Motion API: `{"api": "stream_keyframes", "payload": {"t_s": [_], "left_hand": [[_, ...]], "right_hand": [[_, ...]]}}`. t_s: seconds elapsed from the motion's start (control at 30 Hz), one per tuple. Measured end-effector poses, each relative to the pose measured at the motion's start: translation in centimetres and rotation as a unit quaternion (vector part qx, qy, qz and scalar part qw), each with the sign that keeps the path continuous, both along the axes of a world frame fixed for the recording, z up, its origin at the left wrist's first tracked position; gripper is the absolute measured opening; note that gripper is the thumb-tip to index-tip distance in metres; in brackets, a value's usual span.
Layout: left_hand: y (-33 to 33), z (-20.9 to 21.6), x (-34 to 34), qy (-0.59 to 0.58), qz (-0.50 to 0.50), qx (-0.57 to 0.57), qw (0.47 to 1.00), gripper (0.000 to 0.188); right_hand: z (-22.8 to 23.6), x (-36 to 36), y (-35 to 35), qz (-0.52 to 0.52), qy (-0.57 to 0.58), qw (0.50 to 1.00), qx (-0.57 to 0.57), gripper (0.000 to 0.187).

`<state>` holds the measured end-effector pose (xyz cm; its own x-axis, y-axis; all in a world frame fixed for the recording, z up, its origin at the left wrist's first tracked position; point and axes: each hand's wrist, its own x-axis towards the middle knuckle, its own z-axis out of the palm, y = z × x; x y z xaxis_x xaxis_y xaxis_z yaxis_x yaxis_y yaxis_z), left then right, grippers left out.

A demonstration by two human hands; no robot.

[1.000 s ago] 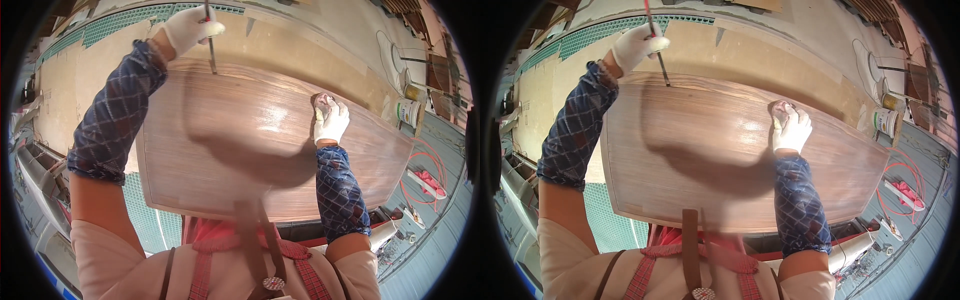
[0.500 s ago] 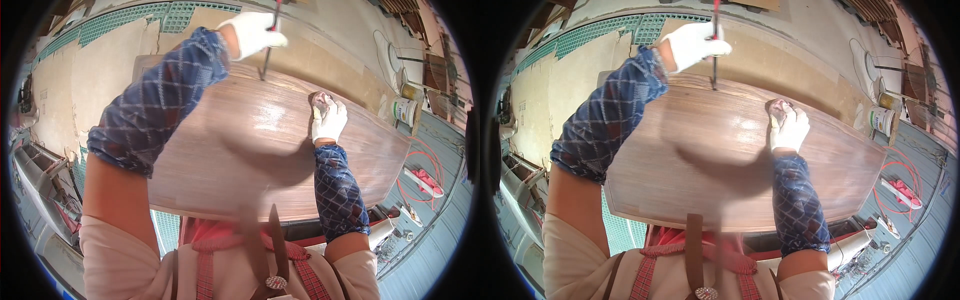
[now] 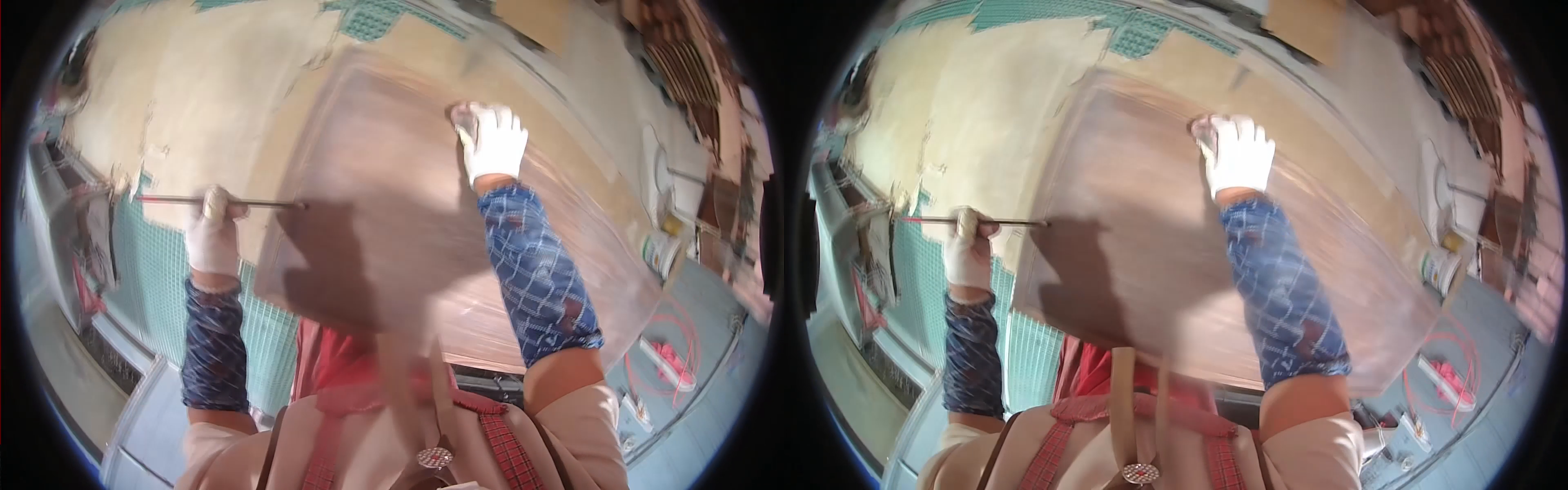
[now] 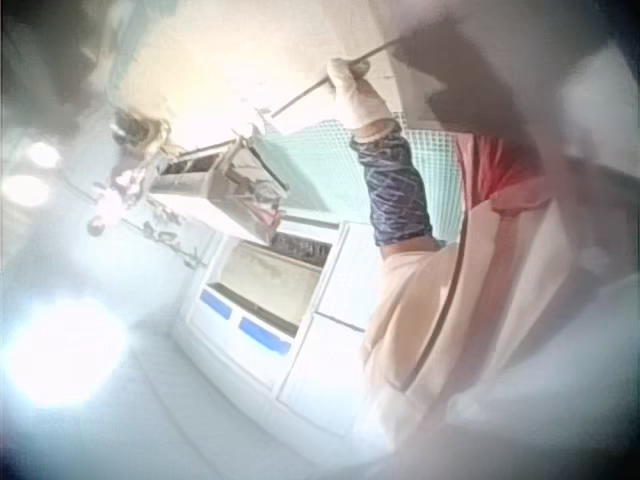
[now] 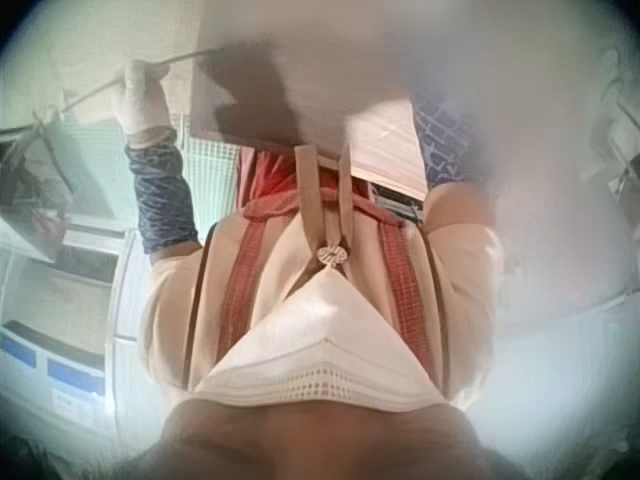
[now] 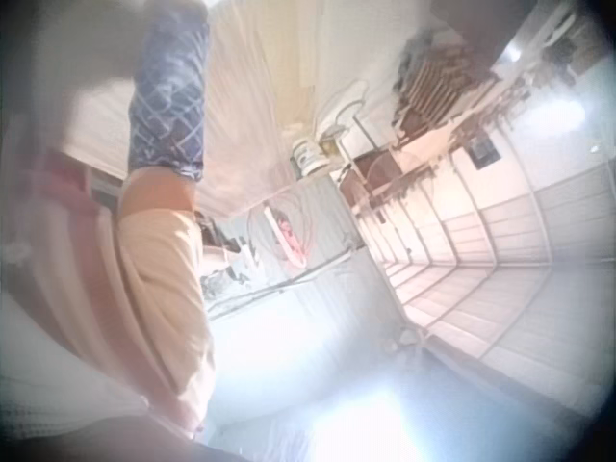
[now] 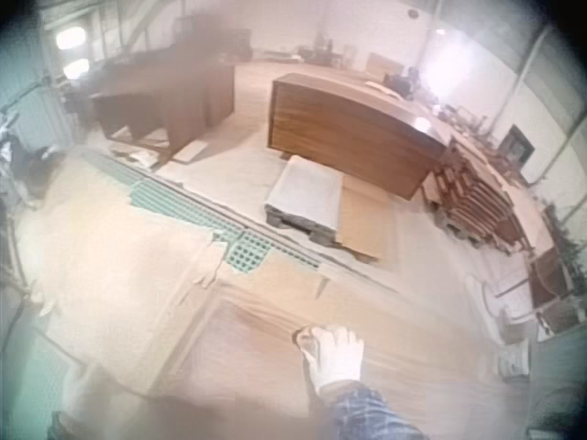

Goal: The person rubs a wooden surface with a cloth while using a thin metal tool to check or scrape specific areas, then uses a power sander on a different workstation component.

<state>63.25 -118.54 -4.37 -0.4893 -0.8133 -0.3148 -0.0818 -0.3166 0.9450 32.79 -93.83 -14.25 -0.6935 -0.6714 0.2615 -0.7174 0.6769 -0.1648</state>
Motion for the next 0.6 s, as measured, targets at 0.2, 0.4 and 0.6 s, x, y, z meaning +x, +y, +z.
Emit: {"api": "stream_keyframes", "payload": {"t_s": [0.2,0.4,0.6], "left_hand": [[4.0,-1.3,14.0,0.066,0.163,0.133,0.975,0.016],[7.2,0.5,22.1,0.068,0.28,0.145,0.947,0.016],[10.2,3.0,23.2,0.079,0.267,0.166,0.946,0.017]], "right_hand": [[3.3,7.0,-15.4,0.16,-0.085,0.983,0.031,0.026],[4.4,28.4,-15.4,0.424,-0.111,0.876,0.202,0.011],[2.7,33.0,-1.6,0.556,-0.216,0.792,0.13,0.015]]}}
